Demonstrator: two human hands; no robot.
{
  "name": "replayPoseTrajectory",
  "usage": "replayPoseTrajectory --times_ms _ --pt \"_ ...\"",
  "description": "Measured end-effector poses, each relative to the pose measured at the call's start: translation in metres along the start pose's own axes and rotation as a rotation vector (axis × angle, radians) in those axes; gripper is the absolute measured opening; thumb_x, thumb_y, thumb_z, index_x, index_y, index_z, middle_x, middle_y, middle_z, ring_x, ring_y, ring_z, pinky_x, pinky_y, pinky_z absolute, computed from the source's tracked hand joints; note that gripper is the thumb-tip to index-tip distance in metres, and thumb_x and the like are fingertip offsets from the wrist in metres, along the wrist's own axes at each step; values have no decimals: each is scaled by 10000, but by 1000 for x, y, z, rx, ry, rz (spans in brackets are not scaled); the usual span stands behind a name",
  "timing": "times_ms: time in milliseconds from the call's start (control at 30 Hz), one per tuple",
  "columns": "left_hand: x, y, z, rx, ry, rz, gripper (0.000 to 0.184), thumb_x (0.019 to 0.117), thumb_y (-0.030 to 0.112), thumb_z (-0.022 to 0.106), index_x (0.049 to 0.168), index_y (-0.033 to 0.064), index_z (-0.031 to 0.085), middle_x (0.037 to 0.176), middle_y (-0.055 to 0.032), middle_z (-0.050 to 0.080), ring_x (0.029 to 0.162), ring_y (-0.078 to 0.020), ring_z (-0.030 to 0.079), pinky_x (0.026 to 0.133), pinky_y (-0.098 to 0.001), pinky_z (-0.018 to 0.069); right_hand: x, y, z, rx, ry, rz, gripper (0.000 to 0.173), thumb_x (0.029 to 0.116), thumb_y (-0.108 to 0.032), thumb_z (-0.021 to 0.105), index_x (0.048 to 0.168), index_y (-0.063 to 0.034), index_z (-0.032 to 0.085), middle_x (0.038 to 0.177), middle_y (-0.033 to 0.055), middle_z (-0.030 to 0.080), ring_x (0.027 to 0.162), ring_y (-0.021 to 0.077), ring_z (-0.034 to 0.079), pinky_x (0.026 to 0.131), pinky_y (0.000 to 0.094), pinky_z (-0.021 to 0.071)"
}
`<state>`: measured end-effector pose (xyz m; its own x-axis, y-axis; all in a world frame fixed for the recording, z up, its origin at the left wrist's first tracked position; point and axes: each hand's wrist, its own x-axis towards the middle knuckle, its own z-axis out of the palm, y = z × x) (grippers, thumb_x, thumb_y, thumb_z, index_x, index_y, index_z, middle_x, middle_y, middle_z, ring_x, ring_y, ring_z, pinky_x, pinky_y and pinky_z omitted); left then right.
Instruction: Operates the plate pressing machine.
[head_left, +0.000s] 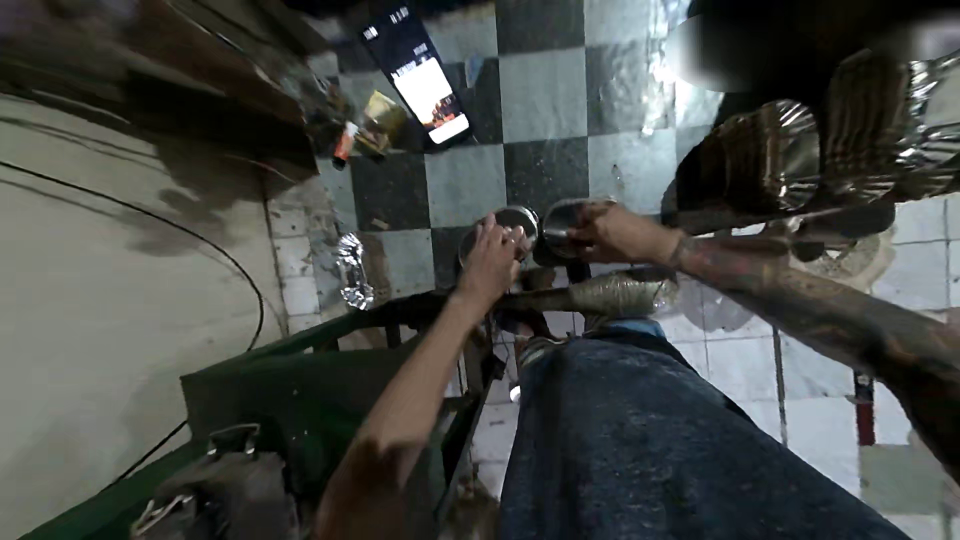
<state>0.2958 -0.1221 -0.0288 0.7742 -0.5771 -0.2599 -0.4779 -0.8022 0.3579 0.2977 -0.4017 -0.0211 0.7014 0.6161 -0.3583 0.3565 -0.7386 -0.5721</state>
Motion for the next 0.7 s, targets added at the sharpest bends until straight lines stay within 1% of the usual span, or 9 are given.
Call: replayPoseTrajectory --times_ms 67,167,233,300,367,467,600,633,700 --pt "-5 4 2 26 54 -27 473 961 87 664 1425 41 584 1448 -273 540 1414 -474 442 1159 -567 395 -9 -7 26 -95 196 12 332 930 -221 709 1234 -90 734 1259 195 652 1222 387 598 986 565 520" --pt "-39 36 -26 -211 371 -107 306 1014 63 570 1292 2 684 1259 -178 709 1164 -319 695 990 -479 558 -29 -36 29 -126 450 11 316 958 -154 659 1240 -17 698 1276 209 665 1148 396 657 872 561 566" --pt "-76 69 -45 -709 539 -244 284 1041 132 561 1239 -47 658 1049 -94 739 933 -142 712 849 -336 583 -49 -81 12 92 722 24 257 965 -79 562 1155 32 694 1052 172 727 953 316 713 792 485 595" --pt "-101 89 -38 -1332 604 -273 225 1040 77 517 1233 -23 575 1035 -7 734 949 -76 719 887 -299 615 -67 -126 3 526 840 72 292 1061 -118 415 1142 20 660 915 48 700 842 78 682 768 288 590" --pt "-107 101 -17 -1627 598 -349 207 1046 65 477 1216 -6 572 1029 -5 730 965 -87 714 908 -321 607 -68 -155 12 914 793 100 340 1066 -165 375 1177 25 635 966 0 694 894 -9 657 838 228 572" --pt "-111 115 0 -1745 569 -436 227 1045 56 479 1223 -47 574 1053 -67 715 986 -128 707 927 -347 595 -66 -159 29 1113 564 112 311 1035 -130 436 1235 30 611 1033 12 699 935 5 666 853 234 578" --pt "-132 117 -6 -1867 582 -378 177 1019 80 547 1135 50 678 1018 -26 761 949 -120 734 894 -348 617 -85 -127 7 1308 103 -45 226 1038 -130 503 1158 -95 691 973 -73 729 852 21 685 783 248 600" --pt "-132 117 -3 -1834 588 -384 183 1023 67 533 1138 41 672 1019 -23 757 951 -117 731 897 -344 614 -88 -123 4 1289 71 -31 202 1046 -127 530 1137 -85 705 952 -71 736 842 25 699 783 249 614" --pt "-129 118 2 -1804 614 -465 184 1030 42 497 1141 8 639 1002 -41 745 938 -129 729 887 -351 618 -87 -122 2 1278 89 118 100 989 -126 637 964 -84 724 802 -67 714 732 32 686 716 245 603"
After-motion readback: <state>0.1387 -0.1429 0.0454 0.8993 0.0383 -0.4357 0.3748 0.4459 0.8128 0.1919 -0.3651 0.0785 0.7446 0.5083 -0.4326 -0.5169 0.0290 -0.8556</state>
